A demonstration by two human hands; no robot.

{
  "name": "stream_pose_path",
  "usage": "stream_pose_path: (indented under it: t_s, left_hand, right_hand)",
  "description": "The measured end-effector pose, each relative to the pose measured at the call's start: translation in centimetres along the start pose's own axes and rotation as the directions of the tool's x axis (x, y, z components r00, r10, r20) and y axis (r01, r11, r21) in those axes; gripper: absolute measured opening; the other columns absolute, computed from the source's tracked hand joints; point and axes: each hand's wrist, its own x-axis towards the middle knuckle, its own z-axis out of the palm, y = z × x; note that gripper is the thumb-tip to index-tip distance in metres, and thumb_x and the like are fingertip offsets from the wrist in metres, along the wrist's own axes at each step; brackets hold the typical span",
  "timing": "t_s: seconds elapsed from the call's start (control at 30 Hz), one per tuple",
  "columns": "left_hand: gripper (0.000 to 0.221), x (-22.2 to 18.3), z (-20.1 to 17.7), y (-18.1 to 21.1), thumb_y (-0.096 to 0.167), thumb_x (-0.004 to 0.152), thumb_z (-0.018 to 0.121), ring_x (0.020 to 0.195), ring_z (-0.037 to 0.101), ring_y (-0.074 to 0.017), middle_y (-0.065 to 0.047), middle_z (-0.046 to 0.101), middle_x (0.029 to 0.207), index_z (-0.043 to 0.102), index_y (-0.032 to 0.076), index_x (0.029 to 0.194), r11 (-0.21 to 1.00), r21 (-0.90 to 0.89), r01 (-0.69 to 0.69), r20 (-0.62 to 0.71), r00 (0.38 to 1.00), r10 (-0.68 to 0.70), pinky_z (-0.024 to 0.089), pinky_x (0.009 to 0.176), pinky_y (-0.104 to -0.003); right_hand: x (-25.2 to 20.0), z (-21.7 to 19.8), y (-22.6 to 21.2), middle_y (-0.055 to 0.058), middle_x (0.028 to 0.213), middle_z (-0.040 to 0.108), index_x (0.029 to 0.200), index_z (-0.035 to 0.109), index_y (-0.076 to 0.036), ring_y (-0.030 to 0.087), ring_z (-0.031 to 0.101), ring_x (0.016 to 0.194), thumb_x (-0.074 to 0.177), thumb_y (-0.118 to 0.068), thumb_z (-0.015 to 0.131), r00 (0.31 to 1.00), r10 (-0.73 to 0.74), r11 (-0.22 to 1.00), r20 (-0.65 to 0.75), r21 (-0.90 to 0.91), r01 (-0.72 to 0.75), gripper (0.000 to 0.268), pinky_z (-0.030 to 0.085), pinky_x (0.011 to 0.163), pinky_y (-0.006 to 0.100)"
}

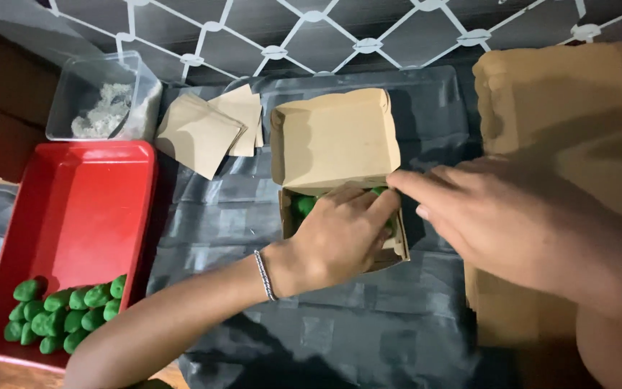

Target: The person assembles a small cardboard box, fills it with green spherical food items from a tray, adds white powder using a spoon, and then folds the box closed.

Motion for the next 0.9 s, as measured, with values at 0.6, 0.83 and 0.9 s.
stream_pose_path:
  t_s: [0.6,0.83,0.9]
  left_hand:
    - [0.013,0.9,0.7,-2.0,0.005,0.092,0.068,0.078,0.057,-0.0307,-0.010,0.059,0.083,0.061,0.007,0.081,0.904,0.312,-0.292,-0.270,0.885,0.379,0.048,0.067,-0.042]
    - [0.014,0.2,-0.2,-1.9,0.013,0.081,0.066,0.086,0.061,-0.0333,-0.012,0.064,0.094,0.067,0.006,0.093,0.928,0.231,-0.293,-0.173,0.926,0.335,0.049,0.078,-0.043]
    - [0.022,0.0,-0.4,-2.1,0.014,0.080,0.067,0.092,0.062,-0.0338,-0.012,0.065,0.099,0.069,0.006,0.100,0.932,0.219,-0.288,-0.131,0.938,0.321,0.049,0.082,-0.043]
  right_hand:
    - [-0.8,0.9,-0.7,-0.004,0.096,0.071,0.139,0.056,-0.013,0.023,0.071,0.078,0.089,-0.036,0.064,0.995,-0.063,0.993,-0.082,-0.108,0.054,0.055,0.055,0.081,0.040]
    - [-0.8,0.8,-0.9,-0.004,0.100,0.070,0.139,0.057,-0.015,0.026,0.069,0.079,0.088,-0.039,0.065,0.995,-0.033,0.999,-0.090,-0.022,0.031,0.056,0.055,0.078,0.043]
    - [-0.8,0.7,-1.0,-0.004,0.102,0.071,0.138,0.056,-0.016,0.026,0.069,0.080,0.088,-0.038,0.066,0.997,-0.026,0.999,-0.079,0.017,0.027,0.056,0.055,0.078,0.044]
